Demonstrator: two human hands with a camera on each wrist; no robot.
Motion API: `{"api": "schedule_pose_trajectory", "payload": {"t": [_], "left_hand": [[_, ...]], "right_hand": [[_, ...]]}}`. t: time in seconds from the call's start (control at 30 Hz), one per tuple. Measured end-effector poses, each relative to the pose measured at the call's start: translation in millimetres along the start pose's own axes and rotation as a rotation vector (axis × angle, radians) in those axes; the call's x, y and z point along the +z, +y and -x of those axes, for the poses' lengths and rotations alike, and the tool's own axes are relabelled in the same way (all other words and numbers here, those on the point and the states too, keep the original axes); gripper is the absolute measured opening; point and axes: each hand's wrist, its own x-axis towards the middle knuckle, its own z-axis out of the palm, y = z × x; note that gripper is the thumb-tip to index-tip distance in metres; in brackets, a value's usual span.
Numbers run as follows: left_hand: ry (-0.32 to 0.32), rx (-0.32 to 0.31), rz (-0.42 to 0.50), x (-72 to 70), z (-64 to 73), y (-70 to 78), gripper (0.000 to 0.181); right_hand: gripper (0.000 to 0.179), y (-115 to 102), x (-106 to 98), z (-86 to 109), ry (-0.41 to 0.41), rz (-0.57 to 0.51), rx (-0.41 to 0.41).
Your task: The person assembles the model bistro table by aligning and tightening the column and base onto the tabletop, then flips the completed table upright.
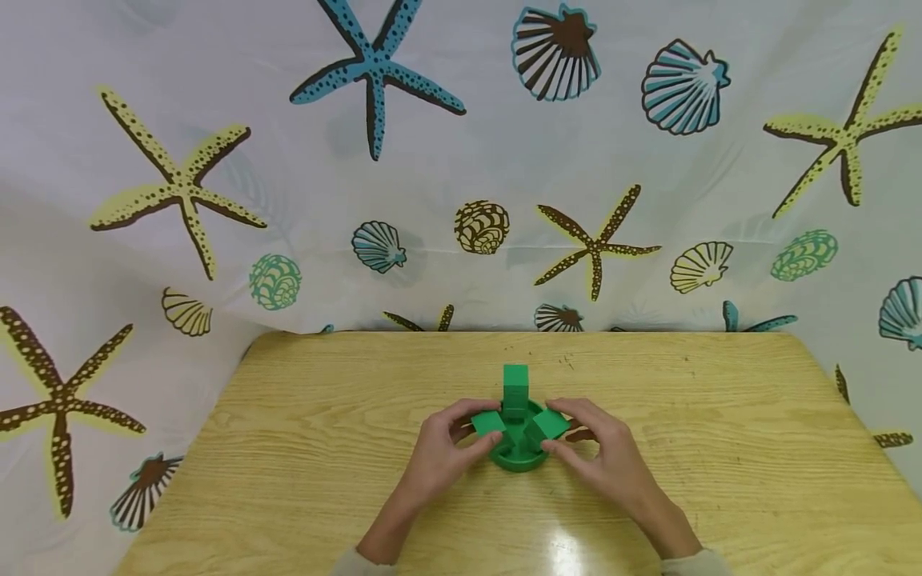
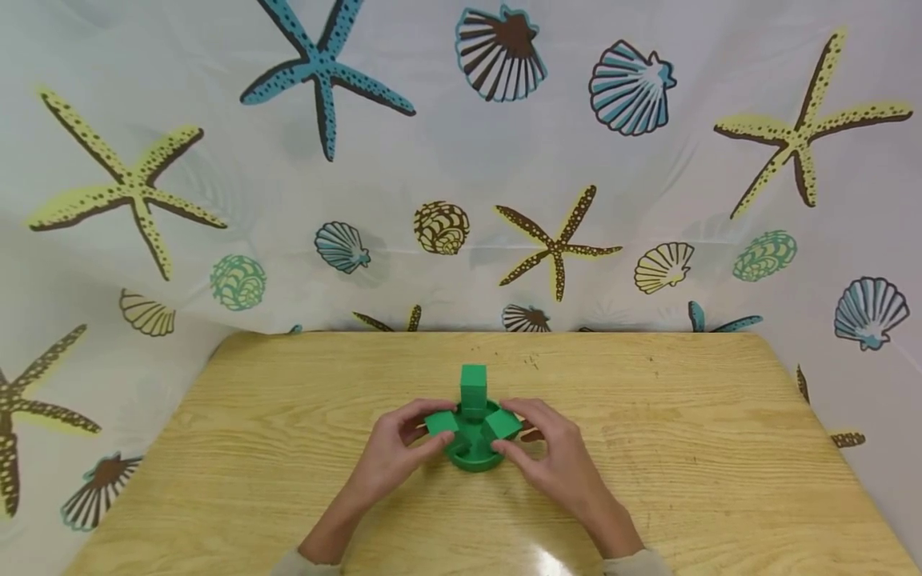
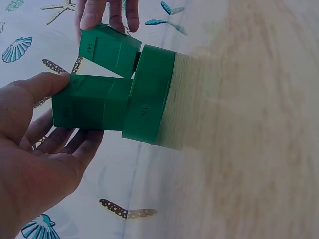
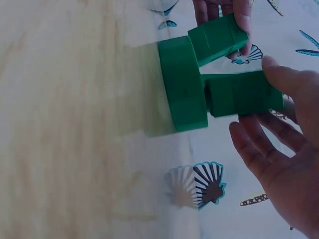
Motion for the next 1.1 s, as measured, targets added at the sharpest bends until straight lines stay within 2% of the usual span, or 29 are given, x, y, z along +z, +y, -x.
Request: {"api": "schedule_pose_trajectory", "payload": {"t": [0.33, 0.53, 0.7, 0.97, 1.1], "left_hand": [[0.009, 0.018, 0.011, 1.0, 0.1, -1.4, 0.039], [0.008, 0.004, 0.014, 0.4, 0.0, -1.7, 0.039], [0.010, -0.007, 0.008, -0.4, 0.6, -1.3, 0.040], [0.009, 0.007, 0.002, -0.2, 0.7, -1.3, 0.040], [0.010, 0.016, 0.003, 0.6, 0.4, -2.2, 0.039]], "right_hand": [[0.044, 1, -5, 2.0, -0.039, -0.034, -0.019], [0.040, -1, -3, 0.8, -0.015, -0.079, -0.012], [0.040, 1, 6, 0.8, 0.014, -0.057, -0.005], [0.042, 2, 18, 0.1, -0.022, 0.046, 0.068], [0.042, 1, 19, -1.7, -0.019, 0.041, 0.079]]}}
